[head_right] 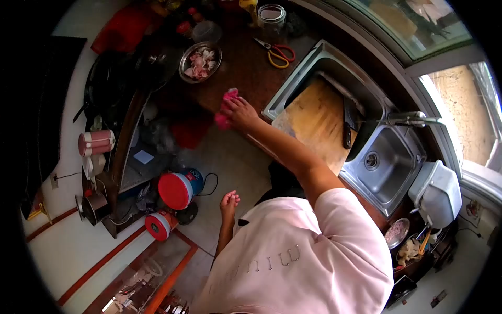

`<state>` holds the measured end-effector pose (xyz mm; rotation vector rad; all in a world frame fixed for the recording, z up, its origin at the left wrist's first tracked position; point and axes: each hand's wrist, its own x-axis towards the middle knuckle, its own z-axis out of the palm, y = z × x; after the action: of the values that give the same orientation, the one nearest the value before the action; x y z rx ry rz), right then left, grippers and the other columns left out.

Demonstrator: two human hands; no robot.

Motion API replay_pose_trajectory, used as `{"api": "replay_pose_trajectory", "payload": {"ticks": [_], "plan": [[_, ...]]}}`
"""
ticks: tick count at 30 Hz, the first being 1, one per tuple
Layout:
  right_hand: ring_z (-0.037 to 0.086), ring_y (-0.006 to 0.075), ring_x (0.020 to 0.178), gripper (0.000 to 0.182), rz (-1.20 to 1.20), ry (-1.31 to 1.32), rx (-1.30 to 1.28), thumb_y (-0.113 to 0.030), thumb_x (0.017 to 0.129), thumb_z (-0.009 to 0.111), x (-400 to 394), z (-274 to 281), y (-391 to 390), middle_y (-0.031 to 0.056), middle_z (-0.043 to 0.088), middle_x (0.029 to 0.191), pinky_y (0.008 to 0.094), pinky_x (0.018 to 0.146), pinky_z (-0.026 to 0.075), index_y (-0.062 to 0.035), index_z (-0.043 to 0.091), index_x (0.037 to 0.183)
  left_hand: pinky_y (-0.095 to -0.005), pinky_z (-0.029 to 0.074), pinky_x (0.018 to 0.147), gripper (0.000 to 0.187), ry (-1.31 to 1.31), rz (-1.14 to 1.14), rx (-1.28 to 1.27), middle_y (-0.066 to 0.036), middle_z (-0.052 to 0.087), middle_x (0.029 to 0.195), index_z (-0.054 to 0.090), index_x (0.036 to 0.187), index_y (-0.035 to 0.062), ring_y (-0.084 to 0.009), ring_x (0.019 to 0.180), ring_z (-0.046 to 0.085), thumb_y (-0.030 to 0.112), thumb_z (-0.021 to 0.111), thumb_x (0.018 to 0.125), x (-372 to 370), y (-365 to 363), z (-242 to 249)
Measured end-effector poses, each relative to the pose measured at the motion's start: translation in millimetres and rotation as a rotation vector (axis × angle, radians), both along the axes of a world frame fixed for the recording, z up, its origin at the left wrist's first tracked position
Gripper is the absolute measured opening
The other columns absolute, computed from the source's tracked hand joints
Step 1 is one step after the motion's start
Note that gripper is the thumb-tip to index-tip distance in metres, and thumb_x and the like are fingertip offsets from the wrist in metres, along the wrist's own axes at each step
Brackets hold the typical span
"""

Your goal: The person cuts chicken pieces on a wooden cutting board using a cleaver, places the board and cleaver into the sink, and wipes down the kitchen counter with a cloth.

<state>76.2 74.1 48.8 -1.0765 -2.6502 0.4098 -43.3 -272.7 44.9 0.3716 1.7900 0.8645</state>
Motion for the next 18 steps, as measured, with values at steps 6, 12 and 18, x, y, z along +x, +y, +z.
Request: {"api": "replay_pose_trajectory", "payload": {"ticks": [6, 12, 18], "plan": [[0.035, 0.0336, 0.129, 0.052, -0.22, -0.059, 0.185, -0.042, 0.083, 0.056, -25, -34, 111, 0.0183, 0.037, 0.14, 0.0464, 0.111, 0.02, -0.0195, 0.049, 0.13, -0.0219, 0.045, 0.074, 0.024, 0.042, -0.078, 0.039, -0.005, 0.061, 0.098, 0.057, 0.113, 0.0023, -0.0101, 0.082, 0.058, 0.014, 0.048, 0.095, 3, 68, 25], [0.035, 0.0393, 0.127, 0.049, -0.484, -0.005, 0.201, -0.039, 0.085, 0.055, 12, -35, 185, 0.0238, 0.038, 0.136, 0.0489, 0.108, 0.025, -0.016, 0.049, 0.128, -0.0251, 0.047, 0.08, 0.024, -0.011, -0.145, 0.044, -0.008, 0.061, 0.099, 0.056, 0.114, -0.0004, -0.0123, 0.085, 0.059, 0.012, 0.048, 0.095, -1, 74, 6], [0.044, 0.0373, 0.118, 0.043, -0.457, -0.011, 0.21, -0.028, 0.082, 0.058, 40, -31, 105, 0.022, 0.045, 0.129, 0.0455, 0.096, 0.038, -0.0136, 0.051, 0.122, -0.0252, 0.048, 0.078, 0.024, -0.084, -0.184, 0.066, -0.008, 0.061, 0.097, 0.056, 0.114, -0.0007, -0.0124, 0.081, 0.059, 0.011, 0.047, 0.095, -20, 93, -43]]}}
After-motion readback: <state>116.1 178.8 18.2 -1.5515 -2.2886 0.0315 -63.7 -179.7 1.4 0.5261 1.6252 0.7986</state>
